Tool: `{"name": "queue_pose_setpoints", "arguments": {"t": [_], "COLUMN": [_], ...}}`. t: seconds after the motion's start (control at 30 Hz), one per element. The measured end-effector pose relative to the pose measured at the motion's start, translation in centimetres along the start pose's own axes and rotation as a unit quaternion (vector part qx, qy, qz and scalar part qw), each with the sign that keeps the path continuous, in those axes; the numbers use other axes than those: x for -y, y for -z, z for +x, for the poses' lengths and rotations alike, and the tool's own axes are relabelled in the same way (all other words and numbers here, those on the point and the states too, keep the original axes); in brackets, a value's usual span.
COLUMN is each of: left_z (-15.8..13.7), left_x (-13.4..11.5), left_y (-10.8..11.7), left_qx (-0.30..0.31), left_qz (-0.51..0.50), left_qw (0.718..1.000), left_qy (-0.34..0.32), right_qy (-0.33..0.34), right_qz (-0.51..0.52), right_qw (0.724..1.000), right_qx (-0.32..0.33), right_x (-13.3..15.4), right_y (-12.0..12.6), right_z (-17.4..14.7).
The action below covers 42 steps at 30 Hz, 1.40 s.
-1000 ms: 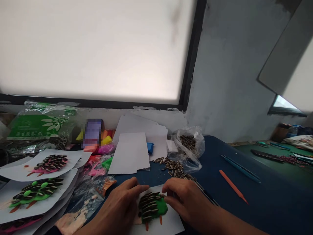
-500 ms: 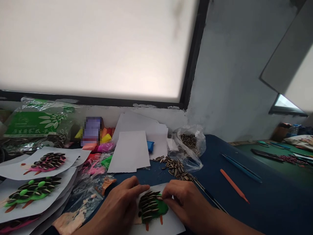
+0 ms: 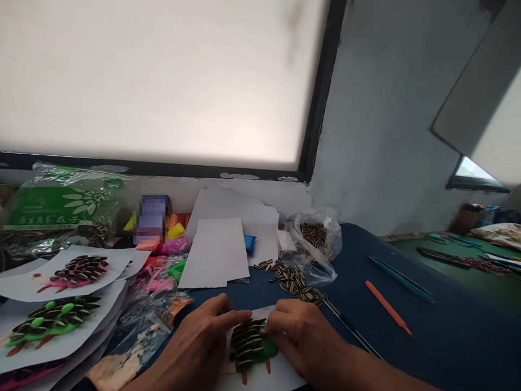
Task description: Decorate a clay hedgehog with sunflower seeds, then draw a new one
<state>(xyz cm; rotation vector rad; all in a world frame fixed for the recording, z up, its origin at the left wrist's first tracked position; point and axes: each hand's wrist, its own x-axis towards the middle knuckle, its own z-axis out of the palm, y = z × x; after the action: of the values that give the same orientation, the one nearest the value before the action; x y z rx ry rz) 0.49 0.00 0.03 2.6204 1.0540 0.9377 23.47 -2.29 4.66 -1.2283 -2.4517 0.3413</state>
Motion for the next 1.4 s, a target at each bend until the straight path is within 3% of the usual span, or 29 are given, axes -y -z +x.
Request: {"name": "queue_pose_setpoints", "arguments": {"t": [0.53, 0.73, 0.9, 1.07, 1.17, 1.4], "left_z": [0.5, 0.2, -0.1, -0.4, -0.3, -0.1], "left_x": [-0.1, 0.2, 0.7, 0.7, 0.5, 0.8], "left_y": [0.3, 0.2, 0.1, -0.1, -0.1, -0.5], "left_qx": [0.005, 0.012, -0.014, -0.054, -0.072, -0.034], "left_qz": [0.032, 0.021, -0.004, -0.007, 0.006, -0.001], "left_qw": [0.999, 0.999, 0.999, 0.996, 0.996, 0.999], "left_qy": [-0.035, -0.026, -0.038, -0.064, -0.054, -0.025], "right_qy": [0.025, -0.032, -0.120, -0.146, -0.138, -0.103], "right_qz": [-0.096, -0.065, -0.115, -0.129, -0.134, -0.176], "right_qw": [0.995, 0.997, 0.986, 0.981, 0.981, 0.979], "right_qx": [0.024, 0.000, 0.006, 0.011, 0.012, 0.002], "right_x": [0.1, 0.4, -1.9, -3.7, -3.6, -3.3], "right_y": [-0.7, 1.9, 3.8, 4.7, 4.5, 2.2], "right_z": [0.3, 0.5, 1.5, 1.7, 1.6, 2.0]}}
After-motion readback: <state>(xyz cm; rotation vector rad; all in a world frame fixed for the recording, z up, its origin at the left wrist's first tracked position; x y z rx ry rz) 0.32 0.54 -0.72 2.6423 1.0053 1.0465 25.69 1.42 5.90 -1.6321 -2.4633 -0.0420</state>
